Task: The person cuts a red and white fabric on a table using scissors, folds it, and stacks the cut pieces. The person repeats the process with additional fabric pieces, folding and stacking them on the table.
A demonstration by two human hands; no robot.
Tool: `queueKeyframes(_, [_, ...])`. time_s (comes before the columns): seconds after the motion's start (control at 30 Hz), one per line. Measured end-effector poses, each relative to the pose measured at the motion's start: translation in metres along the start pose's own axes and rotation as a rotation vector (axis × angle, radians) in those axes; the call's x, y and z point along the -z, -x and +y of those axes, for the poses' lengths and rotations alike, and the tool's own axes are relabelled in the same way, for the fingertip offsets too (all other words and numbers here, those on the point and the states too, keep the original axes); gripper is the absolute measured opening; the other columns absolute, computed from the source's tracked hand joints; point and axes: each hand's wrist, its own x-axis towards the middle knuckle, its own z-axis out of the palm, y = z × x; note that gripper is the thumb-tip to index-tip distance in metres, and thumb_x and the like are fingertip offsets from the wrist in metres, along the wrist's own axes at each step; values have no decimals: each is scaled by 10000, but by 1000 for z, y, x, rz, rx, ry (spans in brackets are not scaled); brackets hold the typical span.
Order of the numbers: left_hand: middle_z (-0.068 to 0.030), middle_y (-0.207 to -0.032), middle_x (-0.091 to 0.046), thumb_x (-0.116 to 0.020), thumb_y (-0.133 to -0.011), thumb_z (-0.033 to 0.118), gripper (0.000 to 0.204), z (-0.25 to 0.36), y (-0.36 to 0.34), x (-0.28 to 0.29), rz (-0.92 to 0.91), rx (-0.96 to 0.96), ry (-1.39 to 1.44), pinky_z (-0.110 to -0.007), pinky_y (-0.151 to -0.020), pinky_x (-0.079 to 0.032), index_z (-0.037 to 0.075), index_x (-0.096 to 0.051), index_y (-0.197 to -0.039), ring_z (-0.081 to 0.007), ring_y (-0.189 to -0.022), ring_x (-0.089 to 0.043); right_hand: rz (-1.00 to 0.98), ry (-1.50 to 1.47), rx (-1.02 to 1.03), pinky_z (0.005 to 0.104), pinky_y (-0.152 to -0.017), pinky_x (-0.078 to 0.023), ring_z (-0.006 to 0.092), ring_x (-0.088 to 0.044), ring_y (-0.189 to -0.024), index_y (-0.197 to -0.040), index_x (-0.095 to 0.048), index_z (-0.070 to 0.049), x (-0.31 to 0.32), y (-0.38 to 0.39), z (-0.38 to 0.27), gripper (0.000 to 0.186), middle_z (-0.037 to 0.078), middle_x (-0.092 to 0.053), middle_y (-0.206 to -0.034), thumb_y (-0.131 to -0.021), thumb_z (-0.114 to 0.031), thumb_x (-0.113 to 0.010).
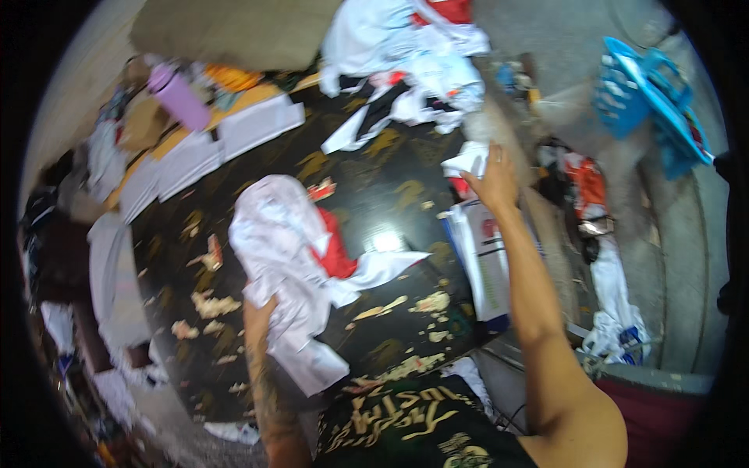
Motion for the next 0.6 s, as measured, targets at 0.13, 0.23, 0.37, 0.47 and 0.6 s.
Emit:
queueKeyframes(0.13, [-162, -1325, -709, -842, -860, 126, 681, 31, -10, -17, -216, 13, -185, -374, -1010, -570, -57, -553, -1448, -253, -1178, -706, -259, -430, 731, 520, -1059, -572, 496, -653, -1279, -1700, -334, -213, -45, 90, -78, 1161, 295, -335, -1716, -699, -106, -912])
queueKeyframes(0.23, [-166, -1382, -686, -868, -818, 283, 885, 60, -15, -45, -620, -54, -478, -351, -1117, -492, -64, -493, -1541, -246, -1278, -653, -706, -508, 681, 516, -1035, -587, 491, -656, -1279, -1649, -437, -263, -84, 136, -150, 1059, 310, -331, -1712, -701, -62, -866])
queueKeyframes(0.37, [-145, -1562, -576, -885, -806, 329, 1068, 89, 5, -46, -846, -182, 191, -337, -1208, -418, -15, -363, -1673, -224, -1425, -553, -573, -438, 771, 515, -1059, -565, 456, -685, -1226, -1480, -640, -235, -67, 97, -149, 704, 300, -579, -1503, -803, -177, -825])
queueKeyframes(0.47, [-147, -1560, -571, -882, -864, 304, 1004, 102, 54, 10, -428, -42, 482, -380, -1124, -535, 57, -362, -1687, -233, -1352, -627, -37, -561, 561, 494, -1063, -547, 420, -676, -1224, -1495, -627, -194, -3, 35, -64, 752, 208, -673, -1385, -795, -263, -893])
queueKeyframes(0.6, [-163, -1507, -606, -711, -1039, 281, 675, 109, 111, 53, -82, -259, 468, -412, -1072, -605, -7, -459, -1596, -294, -1305, -672, -146, 14, 113, 494, -1129, -508, 459, -638, -1303, -1594, -515, -88, 66, -44, 35, 950, 298, -648, -1400, -738, -124, -925])
